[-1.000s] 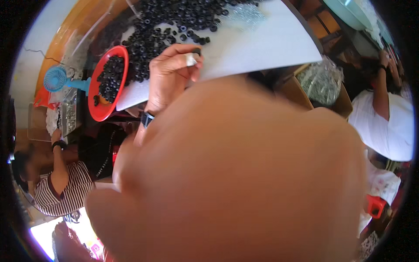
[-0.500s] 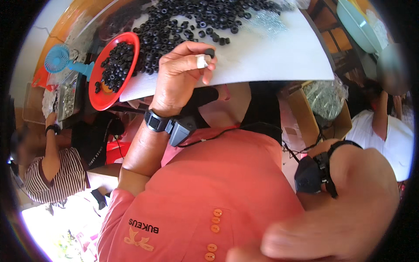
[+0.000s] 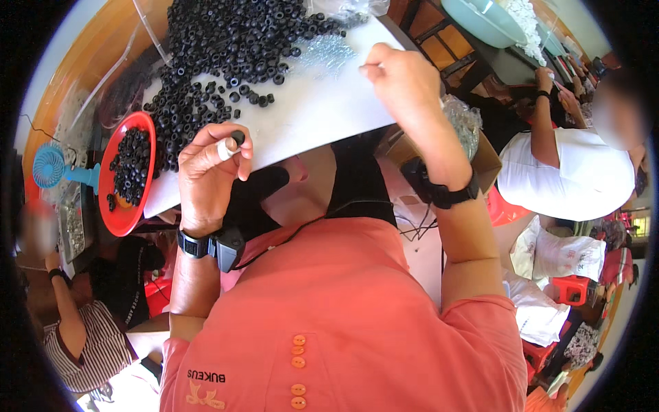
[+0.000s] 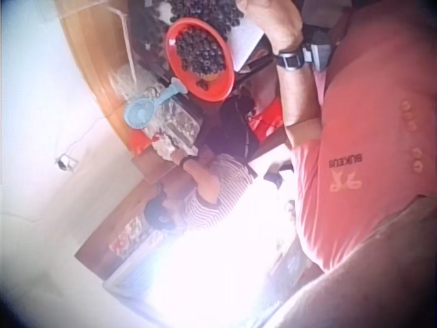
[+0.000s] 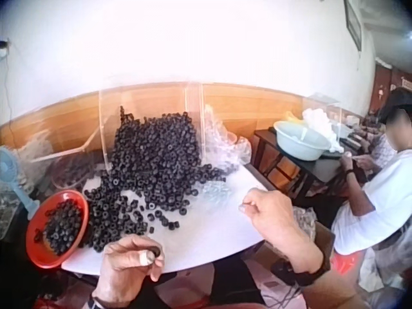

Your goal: Manually assembling small black plastic components by joining two parts together.

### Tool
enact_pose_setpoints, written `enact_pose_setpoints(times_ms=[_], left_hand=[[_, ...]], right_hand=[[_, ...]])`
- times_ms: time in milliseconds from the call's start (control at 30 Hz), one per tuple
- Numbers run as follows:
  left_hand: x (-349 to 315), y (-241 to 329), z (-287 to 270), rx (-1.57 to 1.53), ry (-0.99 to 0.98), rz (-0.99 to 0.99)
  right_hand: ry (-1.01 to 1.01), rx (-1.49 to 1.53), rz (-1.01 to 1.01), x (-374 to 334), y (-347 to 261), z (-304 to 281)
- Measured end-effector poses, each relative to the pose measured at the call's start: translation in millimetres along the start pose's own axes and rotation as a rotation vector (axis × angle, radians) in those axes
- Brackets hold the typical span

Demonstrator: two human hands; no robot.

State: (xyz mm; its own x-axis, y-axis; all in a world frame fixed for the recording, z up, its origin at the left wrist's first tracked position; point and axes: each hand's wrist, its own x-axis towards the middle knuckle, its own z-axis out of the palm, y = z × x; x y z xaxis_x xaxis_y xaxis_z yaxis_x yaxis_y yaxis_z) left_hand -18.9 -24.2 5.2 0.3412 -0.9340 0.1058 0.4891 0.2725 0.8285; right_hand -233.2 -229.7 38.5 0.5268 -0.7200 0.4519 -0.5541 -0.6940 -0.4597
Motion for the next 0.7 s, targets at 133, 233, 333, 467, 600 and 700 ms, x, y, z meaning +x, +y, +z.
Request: enact_pose_setpoints(times_ms=[133,233,333,467,600,700], left_hand=[[4,-4,4,0.004,0.007,-0.011],[6,-3,4,0.028,0.016,-0.011],[6,-3,2,0.06,0.019,-0.014],[7,-3,0,0.049,0.034,-0.034],[11,-2,2,0.029,0.026,-0.108],[14,-1,3,0.043,0.034,-0.116]], right_hand=[[-0.009,-0.321,-0.315,12,-13,23],[-0.065,-0.465,-0.349,15,-24,37],[-0.078,-0.516,-0.414,10,-35,48],[-0.082,-0.445,-0.386,16,-39,50],[-0.055,-0.432,-0.414,23,-41,54],[-0.091,-0.511,-0.451,23,-45,59]])
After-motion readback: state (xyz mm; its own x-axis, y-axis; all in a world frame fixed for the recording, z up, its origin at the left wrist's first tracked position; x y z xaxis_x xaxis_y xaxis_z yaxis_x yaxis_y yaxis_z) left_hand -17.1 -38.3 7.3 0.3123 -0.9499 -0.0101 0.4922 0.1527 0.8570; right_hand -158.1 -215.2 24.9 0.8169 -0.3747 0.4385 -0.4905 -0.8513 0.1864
